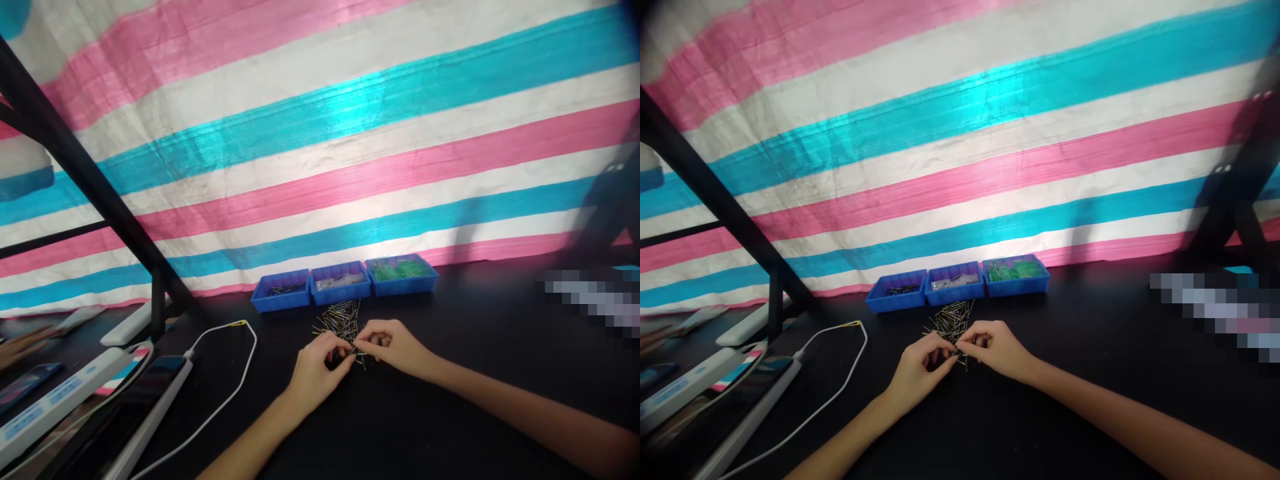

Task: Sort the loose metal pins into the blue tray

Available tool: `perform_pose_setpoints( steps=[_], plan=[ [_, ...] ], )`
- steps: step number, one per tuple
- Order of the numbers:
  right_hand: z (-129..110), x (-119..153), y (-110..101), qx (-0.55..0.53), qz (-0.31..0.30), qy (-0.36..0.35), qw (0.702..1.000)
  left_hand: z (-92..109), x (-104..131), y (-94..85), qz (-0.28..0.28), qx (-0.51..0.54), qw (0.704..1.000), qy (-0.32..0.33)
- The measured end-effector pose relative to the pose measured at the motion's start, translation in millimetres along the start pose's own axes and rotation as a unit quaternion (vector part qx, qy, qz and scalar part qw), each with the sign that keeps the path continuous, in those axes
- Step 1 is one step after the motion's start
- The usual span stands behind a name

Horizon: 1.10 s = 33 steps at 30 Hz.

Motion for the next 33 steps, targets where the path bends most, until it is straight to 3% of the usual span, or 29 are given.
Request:
perform_pose_setpoints(
  steps=[6,21,29,33],
  plan=[
    [5.7,-0.5,-1.3,-0.026,0.002,0.014,1.000,3.0,1.9,-8.5,0.034,0.032,0.999,0.002],
    [-8.5,2.4,8.0,0.094,-0.028,-0.024,0.995,2.9,-0.5,-9.0,0.053,0.055,0.997,0.011],
    [3.3,0.5,-4.3,-0.032,0.017,0.011,0.999,-0.5,-2.4,-12.5,0.074,0.080,0.994,0.005],
    [7.8,0.7,-9.8,-0.048,0.046,0.013,0.998,-19.8,-3.7,-14.9,0.086,0.130,0.987,-0.035]
  ],
)
Point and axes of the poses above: each hand's wrist, its own x-axis away from the middle knuckle, its own y-axis out of the palm, z = x × y, the point moved 9 cm from there along -x, towards the middle knuckle, and after that the axes turned 14 degrees about -z, right-handed, at the moved point
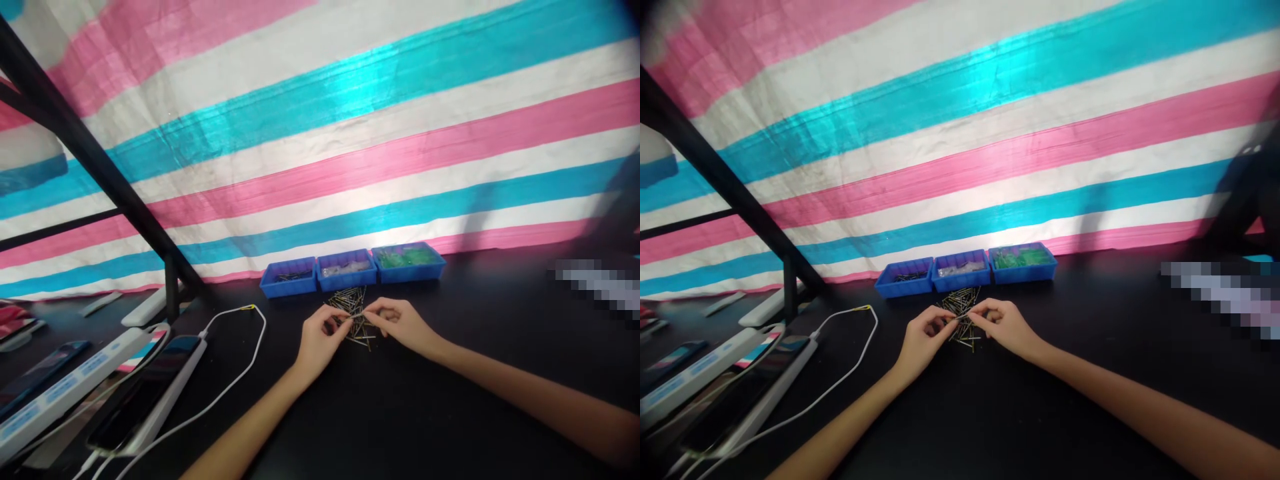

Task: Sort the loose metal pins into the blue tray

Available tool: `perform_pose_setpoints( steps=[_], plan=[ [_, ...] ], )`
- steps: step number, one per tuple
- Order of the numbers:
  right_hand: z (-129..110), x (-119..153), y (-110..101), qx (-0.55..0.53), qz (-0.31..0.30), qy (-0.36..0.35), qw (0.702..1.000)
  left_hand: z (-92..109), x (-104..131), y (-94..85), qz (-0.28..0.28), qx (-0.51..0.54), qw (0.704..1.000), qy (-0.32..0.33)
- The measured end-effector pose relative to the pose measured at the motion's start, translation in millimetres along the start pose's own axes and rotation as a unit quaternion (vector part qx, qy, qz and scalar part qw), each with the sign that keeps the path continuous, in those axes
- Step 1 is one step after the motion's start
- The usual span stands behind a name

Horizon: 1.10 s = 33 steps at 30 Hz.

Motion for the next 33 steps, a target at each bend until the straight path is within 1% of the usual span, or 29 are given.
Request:
perform_pose_setpoints(
  steps=[3,5,7,8,10,13,15,18,24,28,33],
  plan=[
    [3.5,0.3,-3.1,-0.003,0.015,0.007,1.000,-27.8,-2.7,-25.3,0.066,0.107,0.990,-0.069],
    [4.4,0.5,-3.1,-0.006,0.014,0.010,1.000,-47.0,-1.3,-49.8,0.134,0.192,0.967,-0.105],
    [4.4,0.7,-2.0,-0.008,0.007,0.009,1.000,-64.4,1.2,-71.9,0.187,0.269,0.936,-0.130],
    [4.5,0.9,-1.7,-0.007,0.005,0.010,1.000,-70.9,2.4,-82.3,0.210,0.297,0.922,-0.134],
    [5.7,1.1,-1.3,-0.003,0.001,0.014,1.000,-79.0,4.3,-100.6,0.240,0.315,0.909,-0.129],
    [9.2,0.8,-1.7,0.004,-0.002,0.021,1.000,-86.4,6.6,-117.6,0.267,0.322,0.900,-0.120],
    [11.4,0.5,-2.2,0.005,-0.002,0.022,1.000,-90.1,8.0,-121.9,0.276,0.328,0.895,-0.121],
    [14.1,0.1,-2.9,0.012,-0.001,0.023,1.000,-94.7,9.4,-122.2,0.277,0.339,0.888,-0.136],
    [19.7,-1.4,-4.2,0.015,0.003,0.018,1.000,-97.7,11.1,-117.8,0.252,0.351,0.885,-0.172],
    [21.2,-1.6,-5.2,0.023,0.004,0.017,1.000,-93.7,10.3,-117.7,0.243,0.336,0.895,-0.167],
    [20.9,-1.0,-5.5,0.034,0.003,0.020,0.999,-84.1,3.4,-116.1,0.209,0.291,0.924,-0.135]
  ],
)
Point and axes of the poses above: each hand's wrist, its own x-axis away from the middle knuckle, its own y-axis out of the palm, z = x × y, the point moved 9 cm from there along -x, towards the middle knuckle, and after that the axes turned 14 degrees about -z, right-handed, at the moved point
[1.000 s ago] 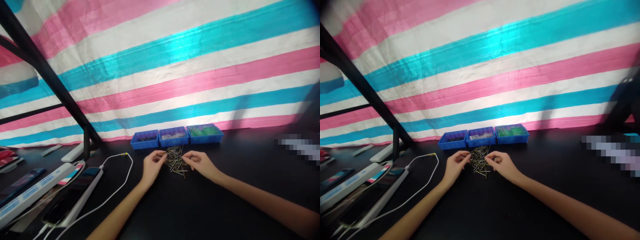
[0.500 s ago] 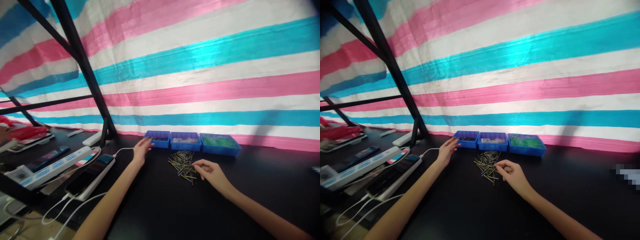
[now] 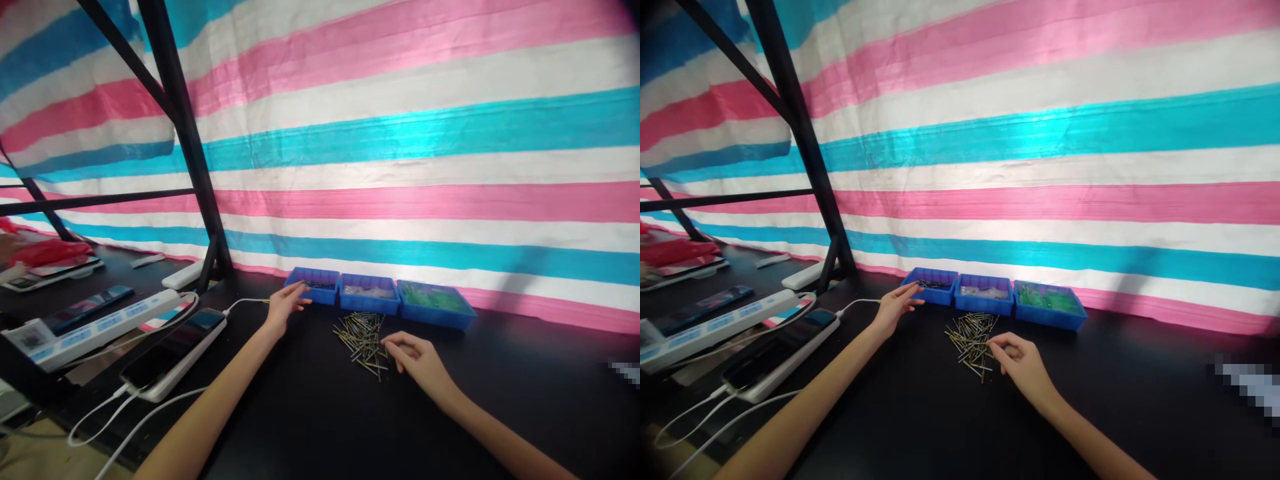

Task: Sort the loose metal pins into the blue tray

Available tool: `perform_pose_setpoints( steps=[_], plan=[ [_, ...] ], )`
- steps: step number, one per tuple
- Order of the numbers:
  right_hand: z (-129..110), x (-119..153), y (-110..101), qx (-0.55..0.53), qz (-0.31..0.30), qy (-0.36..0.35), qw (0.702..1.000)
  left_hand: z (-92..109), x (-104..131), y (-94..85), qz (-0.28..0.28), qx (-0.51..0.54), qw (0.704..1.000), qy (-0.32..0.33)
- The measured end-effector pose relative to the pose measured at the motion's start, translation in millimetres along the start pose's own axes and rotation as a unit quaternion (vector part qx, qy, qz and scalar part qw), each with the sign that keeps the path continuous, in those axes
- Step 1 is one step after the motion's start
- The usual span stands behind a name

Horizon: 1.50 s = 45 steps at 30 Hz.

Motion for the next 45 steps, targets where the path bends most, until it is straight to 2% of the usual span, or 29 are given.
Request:
perform_pose_setpoints(
  steps=[7,16,18,22,25,27,31,35,45],
  plan=[
    [-5.1,-0.1,2.3,-0.002,-0.007,-0.005,1.000,6.7,-3.7,16.3,-0.077,-0.101,0.990,0.054],
    [-7.4,0.7,3.8,0.014,-0.010,-0.004,1.000,6.2,-2.4,30.9,-0.144,-0.199,0.968,0.048],
    [-12.9,1.2,1.3,0.047,0.007,-0.024,0.999,8.6,-0.4,34.2,-0.152,-0.208,0.965,0.054],
    [-30.5,8.8,-7.9,0.186,0.091,-0.051,0.977,19.2,5.6,40.8,-0.147,-0.233,0.956,0.100],
    [-36.6,14.0,-6.1,0.256,0.105,-0.018,0.961,28.5,15.3,54.7,-0.156,-0.284,0.935,0.146],
    [-40.6,16.3,-2.2,0.280,0.101,-0.010,0.955,30.1,25.4,73.4,-0.199,-0.330,0.907,0.169],
    [-45.3,17.2,6.5,0.310,0.082,-0.020,0.947,16.5,48.2,110.3,-0.291,-0.423,0.842,0.166],
    [-43.8,15.6,10.1,0.311,0.057,-0.036,0.948,-1.1,62.9,130.4,-0.338,-0.474,0.801,0.143],
    [-40.8,11.8,9.4,0.269,0.021,-0.054,0.961,-8.2,65.4,134.5,-0.320,-0.494,0.796,0.140]
  ],
)
Point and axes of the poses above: each hand's wrist, its own x-axis away from the middle knuckle, its own y-axis out of the palm, z = x × y, the point moved 9 cm from there along -x, towards the middle knuckle, and after that the axes turned 14 degrees about -z, right-handed, at the moved point
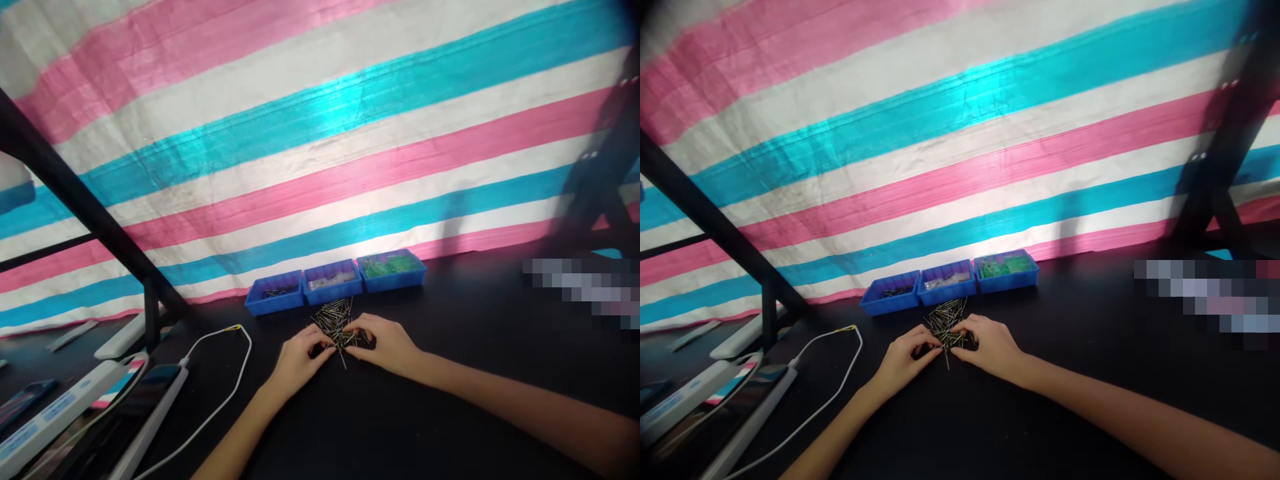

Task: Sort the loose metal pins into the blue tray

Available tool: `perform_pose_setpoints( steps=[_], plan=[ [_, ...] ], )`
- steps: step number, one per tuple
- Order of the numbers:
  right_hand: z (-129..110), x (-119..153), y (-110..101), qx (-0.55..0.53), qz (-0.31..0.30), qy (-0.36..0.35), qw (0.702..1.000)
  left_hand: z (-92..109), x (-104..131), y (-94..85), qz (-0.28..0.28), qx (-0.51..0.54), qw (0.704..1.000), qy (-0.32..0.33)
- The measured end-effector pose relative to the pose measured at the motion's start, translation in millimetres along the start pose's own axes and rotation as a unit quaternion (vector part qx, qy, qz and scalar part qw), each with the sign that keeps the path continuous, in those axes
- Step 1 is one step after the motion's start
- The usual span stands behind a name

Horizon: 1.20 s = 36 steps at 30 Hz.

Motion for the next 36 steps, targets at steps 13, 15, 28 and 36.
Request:
perform_pose_setpoints(
  steps=[13,15,28,36],
  plan=[
    [8.8,-3.1,0.3,-0.115,0.017,-0.029,0.993,-1.8,5.8,-11.2,0.086,-0.009,0.996,-0.024],
    [6.8,-2.7,-0.8,-0.112,0.019,-0.030,0.993,-2.8,7.0,-14.9,0.108,0.014,0.994,-0.021],
    [-6.0,1.6,-7.1,-0.098,0.043,-0.075,0.991,12.1,6.3,-11.5,0.128,0.116,0.985,0.011],
    [-15.1,3.6,-2.0,-0.072,0.019,-0.102,0.992,16.8,8.0,-10.3,0.146,0.163,0.975,0.026]
  ],
)
Point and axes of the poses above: each hand's wrist, its own x-axis away from the middle knuckle, its own y-axis out of the palm, z = x × y, the point moved 9 cm from there along -x, towards the middle knuckle, and after that the axes turned 14 degrees about -z, right-handed, at the moved point
